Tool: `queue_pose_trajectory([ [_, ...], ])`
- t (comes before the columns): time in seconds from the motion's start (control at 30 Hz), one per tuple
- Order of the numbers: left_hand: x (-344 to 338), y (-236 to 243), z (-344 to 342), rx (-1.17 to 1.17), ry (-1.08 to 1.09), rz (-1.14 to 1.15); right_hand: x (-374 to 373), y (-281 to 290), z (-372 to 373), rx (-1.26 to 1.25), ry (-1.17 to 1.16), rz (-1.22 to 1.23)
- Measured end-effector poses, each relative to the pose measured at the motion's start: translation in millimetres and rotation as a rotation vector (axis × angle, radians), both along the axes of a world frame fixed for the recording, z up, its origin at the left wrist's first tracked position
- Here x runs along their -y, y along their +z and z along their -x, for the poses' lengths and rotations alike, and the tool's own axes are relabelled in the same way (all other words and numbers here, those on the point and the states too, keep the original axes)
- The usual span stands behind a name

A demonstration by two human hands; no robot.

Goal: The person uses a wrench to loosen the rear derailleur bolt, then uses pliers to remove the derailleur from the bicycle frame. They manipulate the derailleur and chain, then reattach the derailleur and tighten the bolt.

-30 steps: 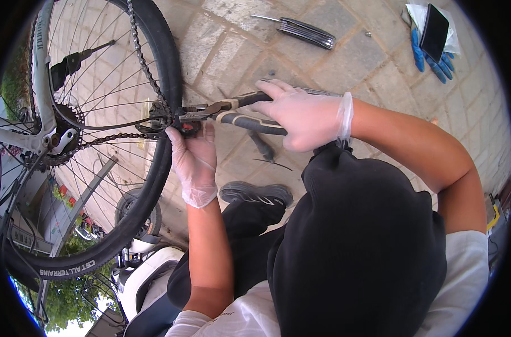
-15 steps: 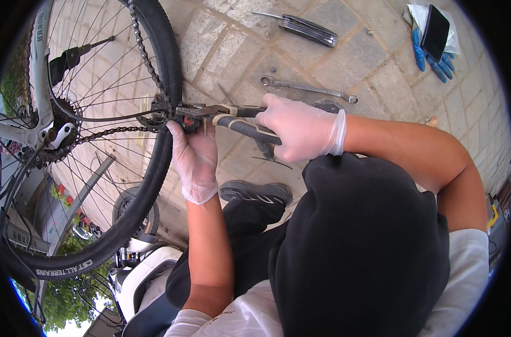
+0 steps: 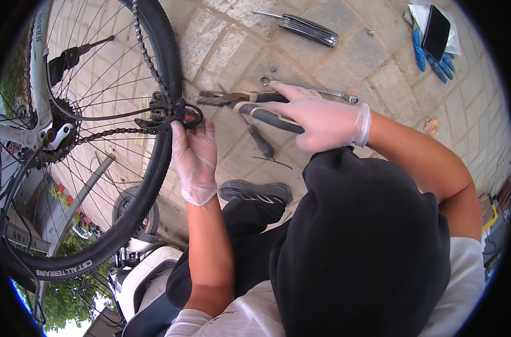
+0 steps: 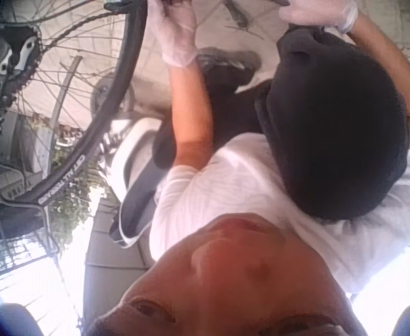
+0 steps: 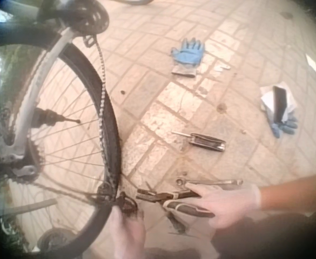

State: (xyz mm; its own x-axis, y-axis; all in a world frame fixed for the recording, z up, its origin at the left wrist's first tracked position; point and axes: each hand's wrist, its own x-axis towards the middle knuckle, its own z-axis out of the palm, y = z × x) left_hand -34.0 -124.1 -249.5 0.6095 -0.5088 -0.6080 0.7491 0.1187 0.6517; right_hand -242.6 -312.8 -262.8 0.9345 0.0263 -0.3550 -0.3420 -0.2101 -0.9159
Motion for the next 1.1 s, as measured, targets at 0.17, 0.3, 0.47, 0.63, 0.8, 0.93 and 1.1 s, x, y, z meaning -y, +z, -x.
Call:
queue_pose_trajectory([
  [0.17,9,16,-4,-0.168,0.084,-0.067,-7,-2,19,0.145,-0.185,0.133],
  [0.3,16,29,-8,-0.236,0.102,-0.191,-10,-16,7,0.031,-0.322,-0.110],
  [0.47,7,46,-15,-0.333,0.010,-0.151,-13,-22,-6,0.184,-0.257,0.099],
  [0.63,-6,75,-15,-0.434,-0.139,-0.064,-10,-18,-10,0.266,-0.082,0.144],
  [0.8,-11,120,-10,-0.474,-0.108,-0.190,-15,-21,-36,0.425,-0.027,0.033],
  [0.93,-5,142,-10,-0.473,-0.023,-0.297,-13,-19,-58,0.641,-0.102,0.161],
  [1.1,7,154,-6,-0.472,0.002,-0.375,-7,-20,-75,0.698,-0.069,0.312],
])
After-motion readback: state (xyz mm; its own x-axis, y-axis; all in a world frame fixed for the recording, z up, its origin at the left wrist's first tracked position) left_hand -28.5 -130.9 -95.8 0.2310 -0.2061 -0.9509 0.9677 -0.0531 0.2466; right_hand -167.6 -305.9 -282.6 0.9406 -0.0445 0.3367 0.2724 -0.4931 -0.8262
